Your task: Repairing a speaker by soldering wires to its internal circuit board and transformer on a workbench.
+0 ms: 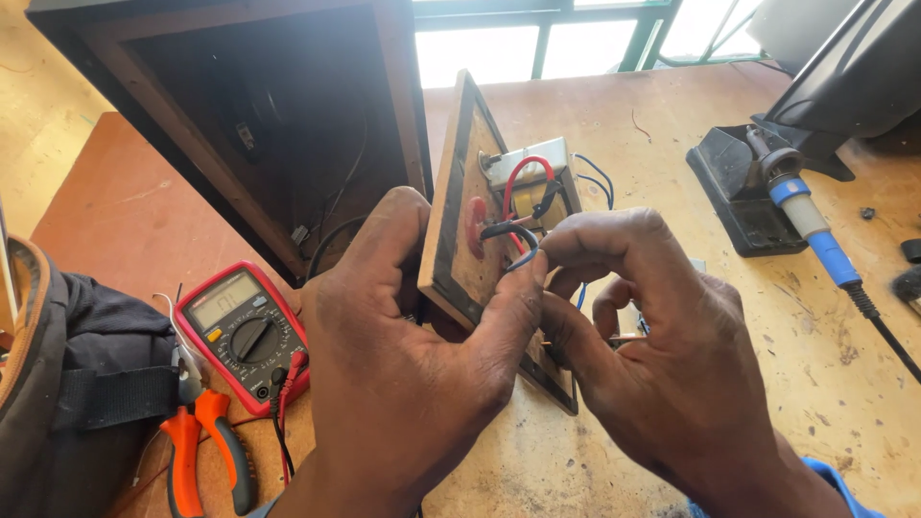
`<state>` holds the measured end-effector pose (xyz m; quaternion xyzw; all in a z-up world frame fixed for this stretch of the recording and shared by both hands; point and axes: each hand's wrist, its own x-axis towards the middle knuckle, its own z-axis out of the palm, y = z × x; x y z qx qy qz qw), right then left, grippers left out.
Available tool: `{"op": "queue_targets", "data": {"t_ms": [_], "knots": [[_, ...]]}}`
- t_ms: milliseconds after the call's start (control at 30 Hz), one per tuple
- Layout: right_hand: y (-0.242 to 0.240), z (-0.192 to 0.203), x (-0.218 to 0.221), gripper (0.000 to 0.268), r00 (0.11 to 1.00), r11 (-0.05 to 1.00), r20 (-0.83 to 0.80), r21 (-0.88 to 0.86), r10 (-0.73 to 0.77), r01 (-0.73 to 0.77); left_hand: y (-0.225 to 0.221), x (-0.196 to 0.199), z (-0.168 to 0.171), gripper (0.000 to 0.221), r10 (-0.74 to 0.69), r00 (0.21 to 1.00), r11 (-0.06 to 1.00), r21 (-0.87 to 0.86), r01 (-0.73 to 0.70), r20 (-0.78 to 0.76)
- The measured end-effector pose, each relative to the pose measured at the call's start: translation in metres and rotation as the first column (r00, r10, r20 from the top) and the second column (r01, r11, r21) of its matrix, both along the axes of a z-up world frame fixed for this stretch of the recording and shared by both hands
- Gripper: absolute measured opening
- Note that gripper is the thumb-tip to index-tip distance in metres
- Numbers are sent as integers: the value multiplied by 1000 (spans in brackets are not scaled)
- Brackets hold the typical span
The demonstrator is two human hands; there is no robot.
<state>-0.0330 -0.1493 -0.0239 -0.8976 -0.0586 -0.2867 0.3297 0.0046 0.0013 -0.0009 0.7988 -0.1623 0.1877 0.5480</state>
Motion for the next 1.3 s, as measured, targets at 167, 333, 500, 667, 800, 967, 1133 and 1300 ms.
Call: {"op": "queue_targets", "data": {"t_ms": [167, 333, 500, 667, 800, 967, 1133, 1300], "knots": [[-7, 2, 2, 25, 1000, 1000, 4, -7, 23, -23, 0, -2, 1, 48, 18, 1000, 1000, 25, -18, 11], [-7, -3, 3, 23, 992, 997, 107, -62, 59, -52, 0, -1, 0, 44, -1, 1000, 1000, 4, 1, -7], [-8, -5, 5, 25, 990, 995, 128, -79, 65, -55, 1, 0, 1, 45, 28, 1000, 999, 39, -28, -1], [-12, -8, 7, 27, 979, 988, 161, -106, 126, -110, 2, 0, 1, 45, 8, 1000, 1000, 24, -8, -12], [-13, -12, 9, 25, 958, 975, 233, -186, 167, -125, 2, 0, 2, 42, -3, 1000, 1000, 16, 3, -7], [-9, -13, 9, 24, 956, 975, 259, -203, 137, -85, 3, 0, 2, 45, 1, 1000, 1000, 18, 0, -2], [-9, -16, 11, 23, 945, 970, 293, -231, 148, -80, 3, 0, 1, 41, -21, 1000, 1000, -9, 21, 3], [-18, -27, 16, 31, 900, 957, 394, -280, 189, -79, 4, -1, 1, 45, -7, 1000, 999, 38, 6, 23]]}}
